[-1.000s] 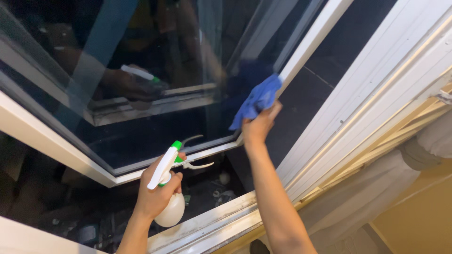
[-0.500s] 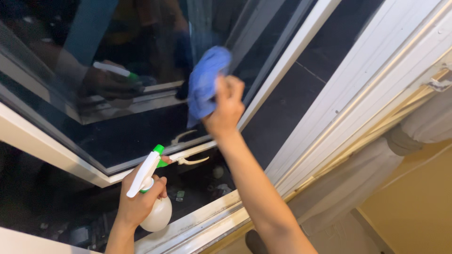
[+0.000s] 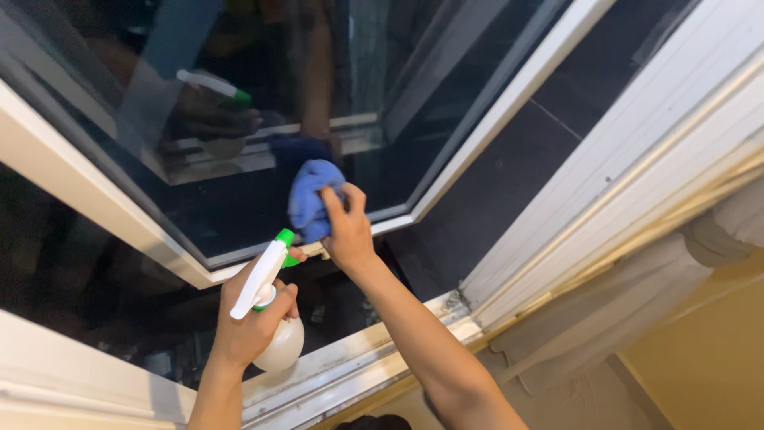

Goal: The person cleans a window and its frame using a spray bottle and a cloth. The person sprays liquid onto the glass and wipes the surface, frame, and lower ledge.

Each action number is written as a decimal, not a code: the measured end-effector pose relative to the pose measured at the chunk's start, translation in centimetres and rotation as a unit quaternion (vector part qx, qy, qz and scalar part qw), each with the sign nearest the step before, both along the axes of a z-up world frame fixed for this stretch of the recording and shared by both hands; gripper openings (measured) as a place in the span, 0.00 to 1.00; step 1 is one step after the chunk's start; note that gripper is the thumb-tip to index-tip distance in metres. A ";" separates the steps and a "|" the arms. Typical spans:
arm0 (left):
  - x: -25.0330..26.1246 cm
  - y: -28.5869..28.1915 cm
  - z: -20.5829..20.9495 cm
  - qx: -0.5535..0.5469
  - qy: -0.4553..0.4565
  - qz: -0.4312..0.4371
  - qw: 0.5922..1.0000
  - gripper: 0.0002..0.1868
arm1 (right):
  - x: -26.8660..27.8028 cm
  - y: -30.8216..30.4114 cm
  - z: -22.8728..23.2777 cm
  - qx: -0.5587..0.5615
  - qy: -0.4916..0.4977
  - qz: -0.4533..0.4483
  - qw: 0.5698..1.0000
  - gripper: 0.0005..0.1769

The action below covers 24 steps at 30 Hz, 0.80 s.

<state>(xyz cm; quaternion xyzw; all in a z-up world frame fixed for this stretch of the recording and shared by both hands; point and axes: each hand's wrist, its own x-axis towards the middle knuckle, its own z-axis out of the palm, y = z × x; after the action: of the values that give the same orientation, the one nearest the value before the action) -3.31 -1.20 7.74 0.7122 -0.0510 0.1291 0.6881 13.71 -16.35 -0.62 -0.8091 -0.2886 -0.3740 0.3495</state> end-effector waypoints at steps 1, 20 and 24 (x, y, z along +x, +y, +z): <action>-0.2 0.3 0.0 0.003 -0.001 0.008 1.000 0.20 | -0.4 0.7 1.8 -0.010 -0.002 0.015 1.000 0.43; -1.4 1.9 -1.6 0.027 -0.070 0.173 0.982 0.25 | -0.1 2.7 -1.6 0.013 -0.061 0.014 0.998 0.40; -1.9 2.1 -1.7 0.040 -0.068 0.203 0.976 0.25 | -2.5 6.1 5.3 -0.035 -0.086 0.065 0.994 0.38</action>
<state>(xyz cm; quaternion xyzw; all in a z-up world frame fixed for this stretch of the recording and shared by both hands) -5.20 0.87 6.00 0.7242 0.0433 0.3119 0.6135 11.26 -10.27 4.69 -0.7654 -0.3825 -0.4084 0.3179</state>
